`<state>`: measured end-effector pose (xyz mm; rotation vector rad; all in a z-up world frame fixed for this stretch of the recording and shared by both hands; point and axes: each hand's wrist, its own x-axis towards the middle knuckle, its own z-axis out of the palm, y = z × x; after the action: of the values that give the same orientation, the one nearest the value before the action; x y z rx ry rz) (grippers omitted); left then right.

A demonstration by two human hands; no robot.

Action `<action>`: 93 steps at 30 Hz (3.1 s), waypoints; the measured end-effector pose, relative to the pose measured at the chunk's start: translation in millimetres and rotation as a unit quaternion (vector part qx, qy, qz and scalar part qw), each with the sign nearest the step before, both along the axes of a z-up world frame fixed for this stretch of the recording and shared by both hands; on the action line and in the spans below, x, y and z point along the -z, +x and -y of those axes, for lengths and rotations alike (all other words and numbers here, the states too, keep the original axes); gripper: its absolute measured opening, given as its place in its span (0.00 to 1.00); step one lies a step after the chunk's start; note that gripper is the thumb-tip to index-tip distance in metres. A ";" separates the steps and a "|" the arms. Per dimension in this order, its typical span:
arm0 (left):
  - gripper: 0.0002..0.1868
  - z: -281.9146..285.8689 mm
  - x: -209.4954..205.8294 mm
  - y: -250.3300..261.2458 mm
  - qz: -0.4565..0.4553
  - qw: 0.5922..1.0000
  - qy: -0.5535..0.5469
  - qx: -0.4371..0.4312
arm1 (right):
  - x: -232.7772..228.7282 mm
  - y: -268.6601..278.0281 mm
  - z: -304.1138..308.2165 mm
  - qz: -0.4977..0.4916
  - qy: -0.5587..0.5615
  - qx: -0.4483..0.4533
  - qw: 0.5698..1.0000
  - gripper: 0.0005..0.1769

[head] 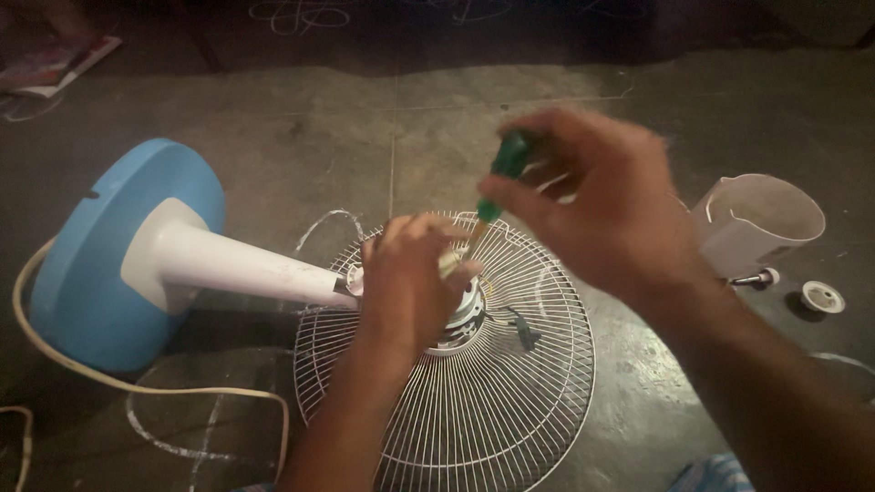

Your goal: The person uses a screwdriver to loosen and remove screws from the central motor housing of a disassembled electric fan. They then reposition the motor assembly and tighten the screws to secure it back in place.

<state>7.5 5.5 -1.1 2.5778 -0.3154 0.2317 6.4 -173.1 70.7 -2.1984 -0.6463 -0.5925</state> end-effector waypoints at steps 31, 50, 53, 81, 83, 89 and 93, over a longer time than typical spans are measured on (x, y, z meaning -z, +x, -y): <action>0.10 29.7 40.7 0.3 0.221 0.974 0.049 0.003 | 63.1 -51.9 86.5 -0.119 0.131 0.157 0.972 0.22; 0.11 46.7 27.7 -7.4 0.200 0.967 0.013 0.159 | 139.6 -32.7 146.2 -0.341 0.515 0.142 0.774 0.15; 0.12 44.7 26.9 -2.3 0.243 0.962 0.037 0.121 | 142.2 -27.7 150.3 -0.350 0.519 0.141 0.767 0.13; 0.12 46.0 2.3 5.3 0.080 0.979 0.188 -0.003 | 136.9 -23.6 149.6 -0.365 0.491 0.158 0.775 0.18; 0.16 46.3 -6.9 8.8 0.027 0.975 0.220 0.015 | 137.6 -24.2 151.6 -0.366 0.491 0.157 0.775 0.18; 0.13 45.8 -32.6 16.8 -0.040 0.948 0.305 0.083 | 139.1 -24.9 157.5 -0.360 0.502 0.145 0.773 0.16; 0.06 56.4 -36.8 14.6 -0.002 0.904 0.412 0.111 | 139.8 -26.5 160.2 -0.354 0.500 0.143 0.777 0.15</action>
<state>22.1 -50.9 35.7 3.3245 -0.8539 -0.0063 -20.1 -333.3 -69.1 -1.2909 0.3802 -0.1220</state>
